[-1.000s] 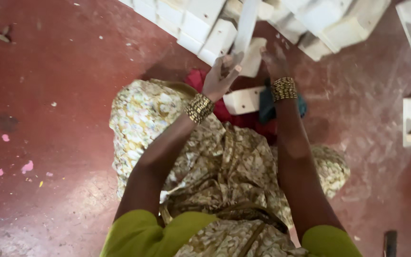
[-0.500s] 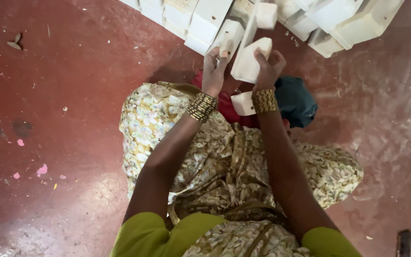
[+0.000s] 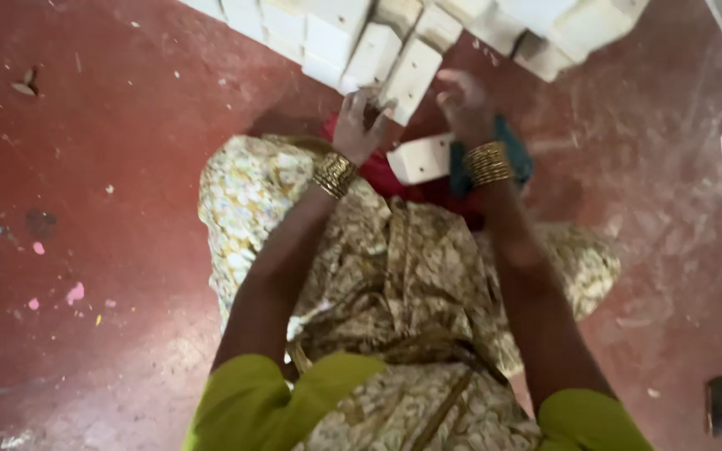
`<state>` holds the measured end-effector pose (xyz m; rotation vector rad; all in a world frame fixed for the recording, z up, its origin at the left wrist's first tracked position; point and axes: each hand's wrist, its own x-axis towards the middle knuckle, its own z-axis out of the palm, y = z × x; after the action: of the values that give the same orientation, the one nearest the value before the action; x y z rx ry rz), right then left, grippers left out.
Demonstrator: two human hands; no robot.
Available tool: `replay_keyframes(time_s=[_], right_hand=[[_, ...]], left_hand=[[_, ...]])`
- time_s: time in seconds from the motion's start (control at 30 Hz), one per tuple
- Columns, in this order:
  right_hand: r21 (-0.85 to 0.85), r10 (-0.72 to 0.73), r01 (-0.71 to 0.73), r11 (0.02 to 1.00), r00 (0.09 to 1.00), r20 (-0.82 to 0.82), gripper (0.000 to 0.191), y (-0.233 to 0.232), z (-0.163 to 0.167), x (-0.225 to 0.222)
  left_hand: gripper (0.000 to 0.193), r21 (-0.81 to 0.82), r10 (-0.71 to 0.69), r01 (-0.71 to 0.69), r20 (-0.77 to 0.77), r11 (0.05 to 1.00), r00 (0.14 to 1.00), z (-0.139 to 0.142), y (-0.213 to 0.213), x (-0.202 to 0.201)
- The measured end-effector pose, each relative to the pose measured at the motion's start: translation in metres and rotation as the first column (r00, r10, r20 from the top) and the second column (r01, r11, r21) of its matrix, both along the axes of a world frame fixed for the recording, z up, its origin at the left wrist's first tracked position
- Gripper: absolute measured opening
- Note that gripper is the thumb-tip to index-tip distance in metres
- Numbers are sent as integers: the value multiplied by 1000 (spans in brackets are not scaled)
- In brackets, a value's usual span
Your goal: The person sits on the floor of a workshop and wipes small wooden blocks one at a time with a blue cloth, then sets each wiped piece onto a pile of finished pieces beside them. A red cloth rests on their lap throughout.
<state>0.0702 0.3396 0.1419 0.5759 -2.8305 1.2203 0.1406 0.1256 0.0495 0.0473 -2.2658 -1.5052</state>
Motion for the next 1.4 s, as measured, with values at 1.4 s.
replay_keyframes(time_s=[1.4], right_hand=[[-544, -391, 193, 816, 879, -275, 65, 63, 175, 145]], left_hand=[[66, 769, -666, 636, -445, 59, 599, 203, 83, 108]])
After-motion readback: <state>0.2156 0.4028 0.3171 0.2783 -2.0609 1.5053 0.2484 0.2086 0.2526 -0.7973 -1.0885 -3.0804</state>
